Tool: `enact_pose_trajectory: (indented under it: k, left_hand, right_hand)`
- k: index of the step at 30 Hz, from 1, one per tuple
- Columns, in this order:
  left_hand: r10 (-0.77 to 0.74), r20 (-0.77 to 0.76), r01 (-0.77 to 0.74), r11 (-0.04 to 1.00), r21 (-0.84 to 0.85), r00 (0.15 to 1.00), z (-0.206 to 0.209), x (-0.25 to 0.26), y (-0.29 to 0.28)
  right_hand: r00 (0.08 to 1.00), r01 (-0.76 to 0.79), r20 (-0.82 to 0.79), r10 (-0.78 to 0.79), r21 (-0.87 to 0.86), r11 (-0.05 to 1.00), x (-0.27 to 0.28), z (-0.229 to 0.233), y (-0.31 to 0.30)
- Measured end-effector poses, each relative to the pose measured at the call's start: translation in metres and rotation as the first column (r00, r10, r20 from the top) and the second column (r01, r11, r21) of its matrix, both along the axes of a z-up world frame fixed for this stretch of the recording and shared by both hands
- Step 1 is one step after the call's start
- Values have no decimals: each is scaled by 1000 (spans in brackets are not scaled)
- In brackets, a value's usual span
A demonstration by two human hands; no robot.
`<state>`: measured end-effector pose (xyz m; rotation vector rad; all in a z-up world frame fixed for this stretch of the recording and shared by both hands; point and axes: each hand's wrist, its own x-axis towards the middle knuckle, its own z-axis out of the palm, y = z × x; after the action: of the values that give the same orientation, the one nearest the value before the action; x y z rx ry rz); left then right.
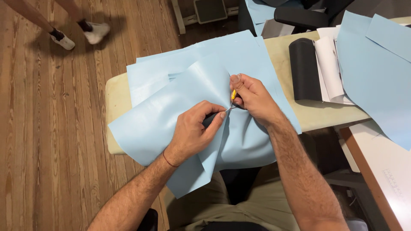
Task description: Marking and preparing blue leather sheets for assembly using a small hand tool
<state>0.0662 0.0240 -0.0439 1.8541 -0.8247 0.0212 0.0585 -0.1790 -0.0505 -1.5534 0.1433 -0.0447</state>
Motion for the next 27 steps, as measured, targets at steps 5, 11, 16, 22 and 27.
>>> enact_pose_trajectory:
  k: [5,11,16,22,27]
  left_hand:
    - [-3,-5,2,1000,-5,1000,1,-1,0]
    - [0,-29,0,1000,3,1000,-1,0,0]
    - [-3,-30,3,1000,-3,1000,4,4,2]
    - [-11,9,11,998,59,1000,0,0,3]
    - [38,84,-51,985,165,996,6,-2,1]
  right_hand:
    - [998,-60,-6,60,-28,998,-2,8,0]
    - [980,-190,-79,185,-69,979,3,18,-2]
    - [958,-280,-94,272,-94,955,8,21,-4]
    - [952,305,183,-245,-553,775,-15,29,-11]
    - [952,256,196,-235,-89,962,-20,38,23]
